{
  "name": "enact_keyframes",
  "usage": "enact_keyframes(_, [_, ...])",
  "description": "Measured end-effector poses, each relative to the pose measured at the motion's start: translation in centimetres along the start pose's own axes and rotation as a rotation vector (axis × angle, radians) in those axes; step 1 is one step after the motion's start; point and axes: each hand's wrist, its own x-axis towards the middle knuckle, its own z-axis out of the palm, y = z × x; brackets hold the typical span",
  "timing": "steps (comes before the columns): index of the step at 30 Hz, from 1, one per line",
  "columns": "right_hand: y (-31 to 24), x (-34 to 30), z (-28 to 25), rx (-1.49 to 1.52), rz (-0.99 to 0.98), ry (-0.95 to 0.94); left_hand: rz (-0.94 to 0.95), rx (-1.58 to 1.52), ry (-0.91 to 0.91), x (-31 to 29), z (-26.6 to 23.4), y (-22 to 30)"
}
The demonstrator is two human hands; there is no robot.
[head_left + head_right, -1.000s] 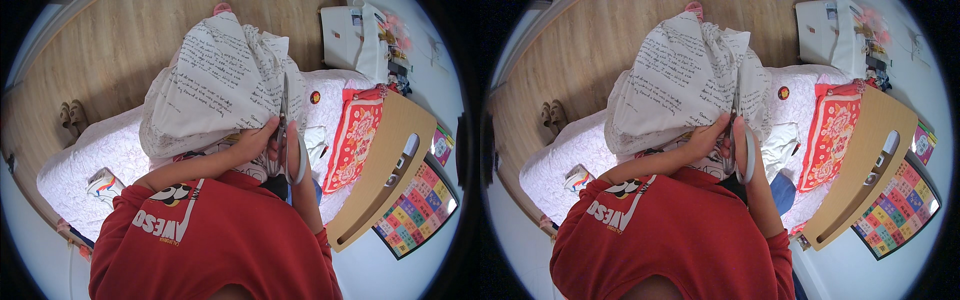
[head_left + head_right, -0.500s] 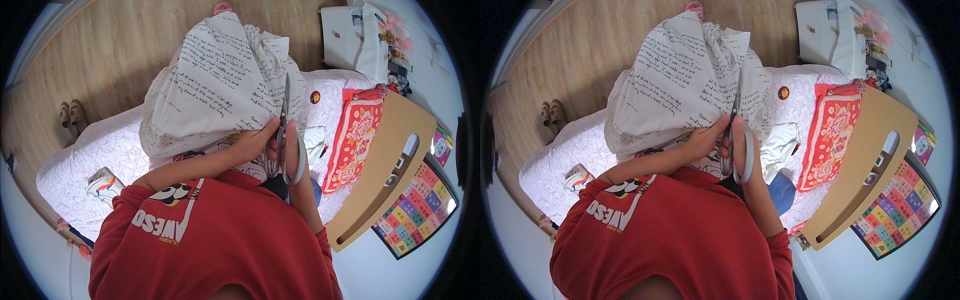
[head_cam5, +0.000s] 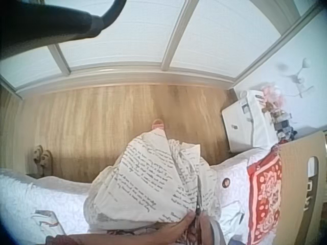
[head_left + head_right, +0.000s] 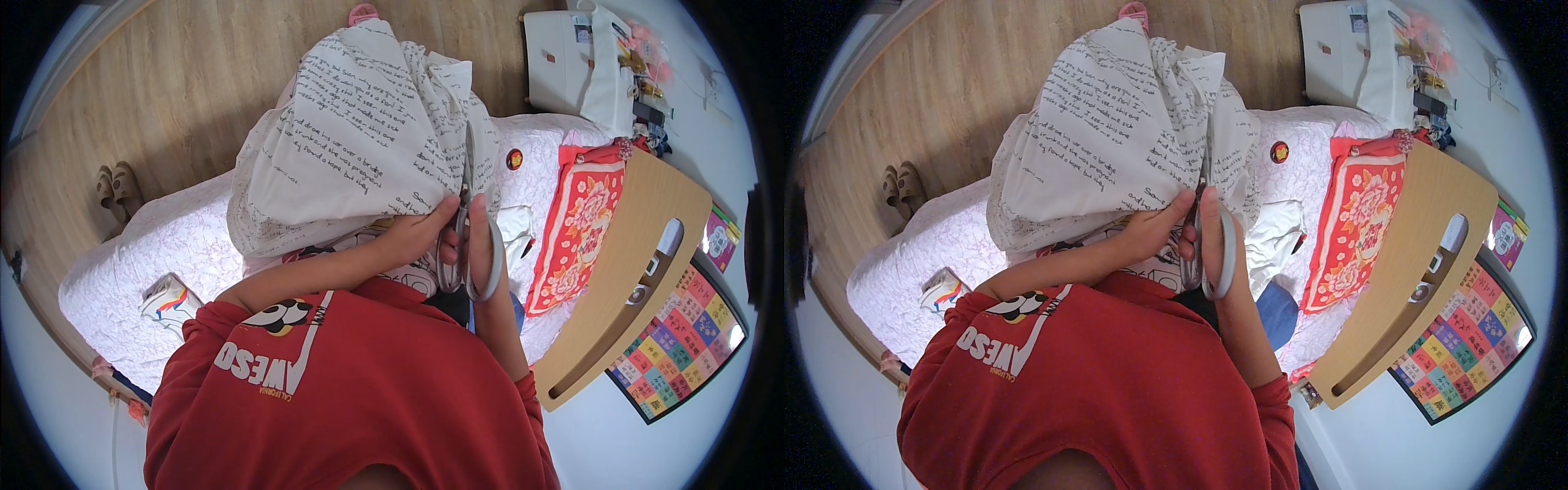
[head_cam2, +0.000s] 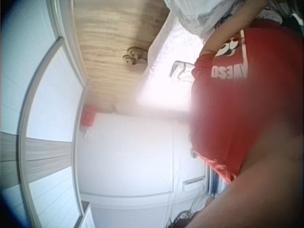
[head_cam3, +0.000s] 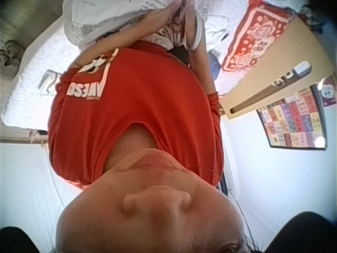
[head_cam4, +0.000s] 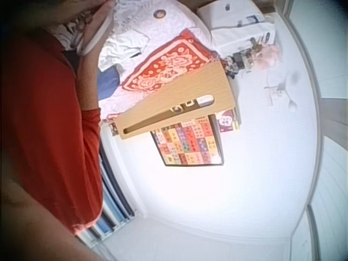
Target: The person sits on the floor and uses scissors to cut a piece of white fabric with black script patterns. They hold the fabric with one hand and cut along its edge with the other, occasionally adjusting the fabric's position.
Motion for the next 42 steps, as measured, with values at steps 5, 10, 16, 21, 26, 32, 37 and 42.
enact_keyframes(5, [0.2, 0.2, -0.1, -0.020, -0.016, 0.010, 0.020, 0.023, -0.005, -0.1, 0.0, 0.3])
enact_keyframes(10, [-0.1, 0.1, -0.2, -0.015, 0.018, -0.023, 0.054, -0.009, -0.024, 0.3, -0.4, -0.4])
enact_keyframes(16, [0.3, 0.5, -0.4, 0.068, -0.004, -0.035, 0.053, -0.016, -0.043, 0.4, -0.5, -0.8])
enact_keyframes(21, [-0.2, 0.3, -0.1, 0.067, 0.019, -0.019, 0.042, 0.006, -0.075, 0.5, -0.6, -0.7])
enact_keyframes(26, [-0.1, 0.3, 0.0, 0.021, -0.018, -0.008, 0.042, 0.039, -0.076, 0.3, -0.6, -0.6])
enact_keyframes(32, [0.2, 0.4, -0.2, -0.010, -0.023, -0.002, 0.029, 0.044, -0.067, 0.2, -0.5, -0.6])
enact_keyframes(37, [0.1, 0.4, 0.0, -0.003, -0.020, 0.000, 0.038, 0.048, -0.064, 0.2, -0.5, -0.7])
enact_keyframes(42, [0.1, 0.3, 0.1, -0.020, -0.024, 0.010, 0.072, 0.030, -0.092, 0.0, -0.5, -0.5])
